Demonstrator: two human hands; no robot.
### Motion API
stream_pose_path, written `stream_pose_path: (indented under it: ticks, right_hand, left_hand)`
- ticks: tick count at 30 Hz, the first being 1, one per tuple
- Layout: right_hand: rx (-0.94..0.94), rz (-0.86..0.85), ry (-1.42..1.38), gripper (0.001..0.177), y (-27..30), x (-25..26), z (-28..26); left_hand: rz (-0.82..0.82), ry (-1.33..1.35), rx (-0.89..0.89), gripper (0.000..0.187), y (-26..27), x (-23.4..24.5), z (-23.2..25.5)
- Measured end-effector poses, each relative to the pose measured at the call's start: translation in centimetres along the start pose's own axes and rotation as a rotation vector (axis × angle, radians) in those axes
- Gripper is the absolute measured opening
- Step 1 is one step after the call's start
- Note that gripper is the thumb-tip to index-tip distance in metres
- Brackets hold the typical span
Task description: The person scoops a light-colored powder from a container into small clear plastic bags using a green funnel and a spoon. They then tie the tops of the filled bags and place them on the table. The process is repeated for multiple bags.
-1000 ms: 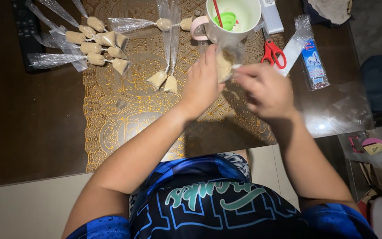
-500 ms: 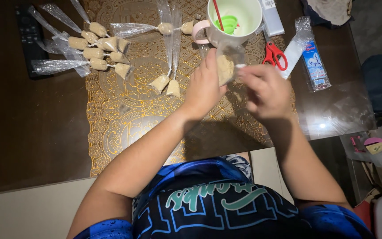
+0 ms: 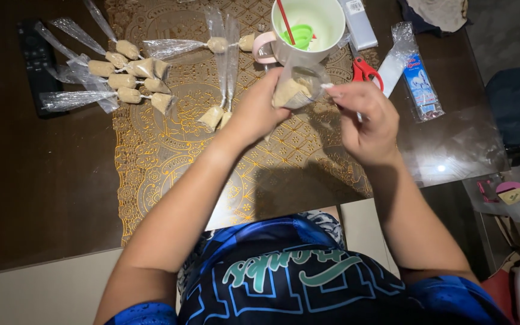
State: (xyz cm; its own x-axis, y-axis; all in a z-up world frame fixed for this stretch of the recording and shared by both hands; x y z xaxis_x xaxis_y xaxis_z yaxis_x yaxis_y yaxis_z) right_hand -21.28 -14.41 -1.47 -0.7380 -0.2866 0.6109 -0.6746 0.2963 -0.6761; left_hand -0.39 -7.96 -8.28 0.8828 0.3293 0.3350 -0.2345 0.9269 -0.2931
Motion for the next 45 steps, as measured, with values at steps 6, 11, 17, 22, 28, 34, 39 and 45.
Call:
stream_pose_path:
  ticks: [6,11,17,22,28,34,39,45]
  right_hand:
    - [-0.007,-0.052,-0.056,0.033,-0.2,0.2,-0.5]
    - [0.024,-0.066,-0.088,0.026,-0.2,0.0,0.5]
    - [-0.176,0.107,-0.547,0.019,0.5,0.3,2.8]
    - [-0.146,0.01,-0.453,0.021,1.0,0.8,2.2]
    - [-0.094,-0.059,-0.352,0.021,1.1,1.1,1.8]
    - [-0.099,0.002,-0.427,0.016,0.8,1.4,1.8]
    - [-0.108,-0.067,-0.441,0.016,1.0,0.1,1.8]
    - [-0.135,-0.019,-0.438,0.017,1.3,0.9,2.6]
  left_hand:
    - [-0.119,-0.047,0.023,0.067,-1.3,0.7,-1.3]
    - [-0.341,-0.031,0.037,0.064,-3.1,1.5,-1.4]
    - [-0.533,-0.074,0.097,0.069,-4.8,2.0,-2.1]
    - [-0.607,-0.043,0.109,0.068,-5.8,1.9,-2.6]
    - [-0.66,-0.12,0.201,0.067,-6.5,2.0,-2.0]
    - [-0.595,-0.007,0.301,0.068,-5.3,2.7,-0.5]
    - [-0.459,-0.047,0.001,0.066,-3.7,2.8,-0.2]
    - [-0.449,-0.02,-0.001,0.073,-3.2,2.9,-0.7]
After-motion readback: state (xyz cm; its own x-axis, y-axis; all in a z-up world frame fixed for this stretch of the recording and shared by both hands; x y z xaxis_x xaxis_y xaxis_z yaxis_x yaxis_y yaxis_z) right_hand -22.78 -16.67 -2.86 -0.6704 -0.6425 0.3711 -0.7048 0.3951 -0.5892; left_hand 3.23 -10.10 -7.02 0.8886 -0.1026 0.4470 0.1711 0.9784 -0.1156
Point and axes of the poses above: each hand's wrist, its own y-axis away from the middle knuckle, its own x-axis out of the back of the hand, z = x × y, the point moved 2 cm from there along -y, towards the middle knuckle, and after that the axes turned 2 degrees about y, right-handed, at the moved point
